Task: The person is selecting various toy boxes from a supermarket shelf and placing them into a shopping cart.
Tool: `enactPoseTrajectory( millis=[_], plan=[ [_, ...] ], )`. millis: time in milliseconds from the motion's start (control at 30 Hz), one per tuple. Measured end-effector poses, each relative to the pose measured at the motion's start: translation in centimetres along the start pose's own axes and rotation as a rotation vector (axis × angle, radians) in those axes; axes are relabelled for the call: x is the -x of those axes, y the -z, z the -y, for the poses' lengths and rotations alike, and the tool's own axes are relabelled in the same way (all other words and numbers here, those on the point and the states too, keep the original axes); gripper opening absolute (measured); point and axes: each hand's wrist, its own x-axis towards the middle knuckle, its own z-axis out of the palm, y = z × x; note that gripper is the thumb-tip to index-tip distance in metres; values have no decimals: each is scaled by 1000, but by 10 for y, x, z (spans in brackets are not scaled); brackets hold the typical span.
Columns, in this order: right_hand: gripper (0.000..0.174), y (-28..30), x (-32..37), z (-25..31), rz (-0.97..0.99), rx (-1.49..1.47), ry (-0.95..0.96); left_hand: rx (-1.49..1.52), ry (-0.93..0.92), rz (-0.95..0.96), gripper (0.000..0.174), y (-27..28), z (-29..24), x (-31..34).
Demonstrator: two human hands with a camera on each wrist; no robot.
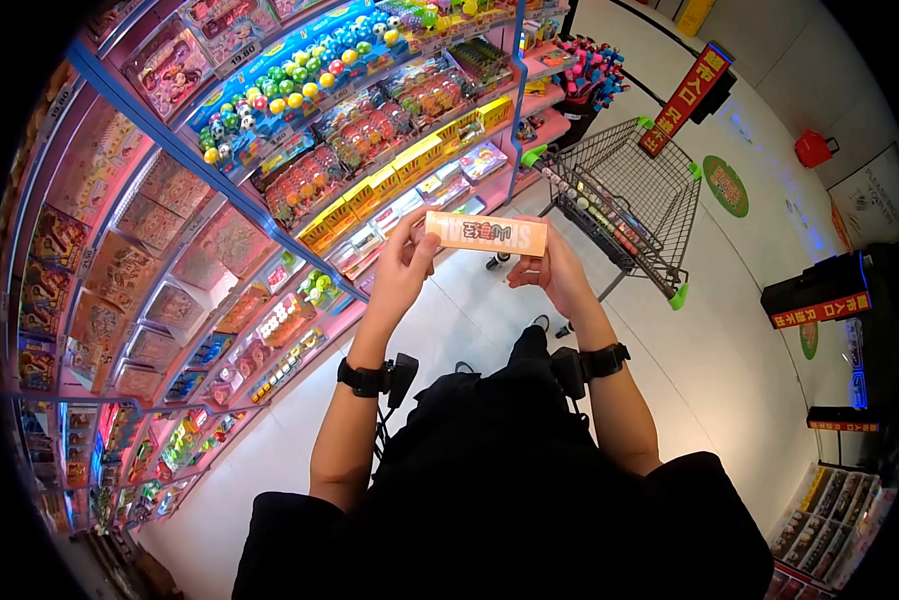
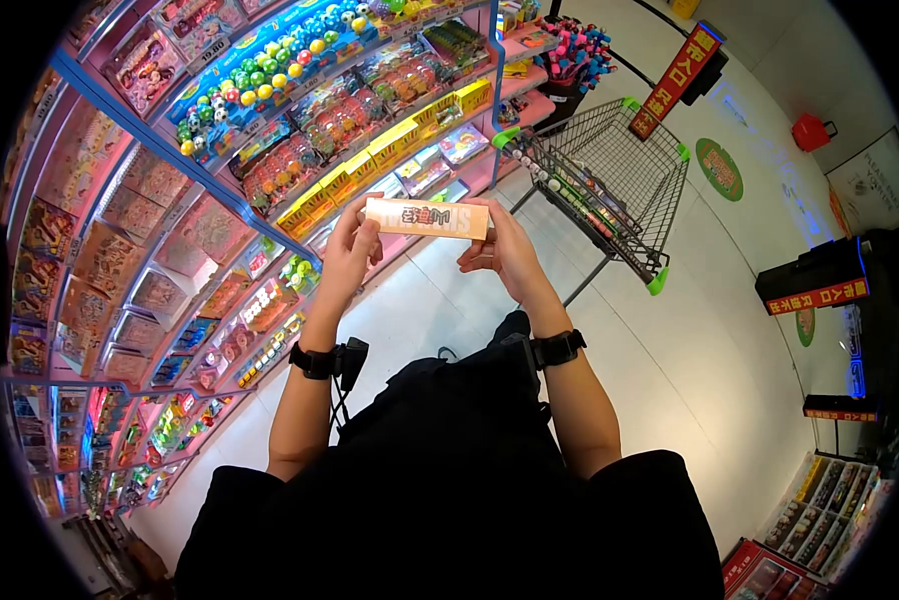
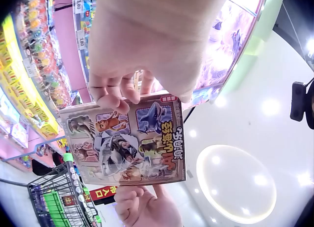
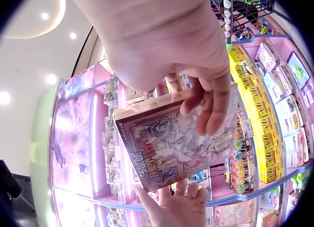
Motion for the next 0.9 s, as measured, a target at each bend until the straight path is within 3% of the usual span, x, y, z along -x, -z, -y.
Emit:
enactPoseTrajectory(
  millis=[367,700,767,900],
  plan=[
    [31,2,5,0,-75,-30,118,143,-8,60,52,-1,3,1],
    [42,-21,12,1,-67,242,477,-271,-37,-49,65,-4,11,2],
    [49,-23,13,-1,-41,188,502,-164,-2,-44,65,2,17,-1],
    [61,-28,15,5,-23,372,621,-32,18,-32,60,4,19,1]
  ],
)
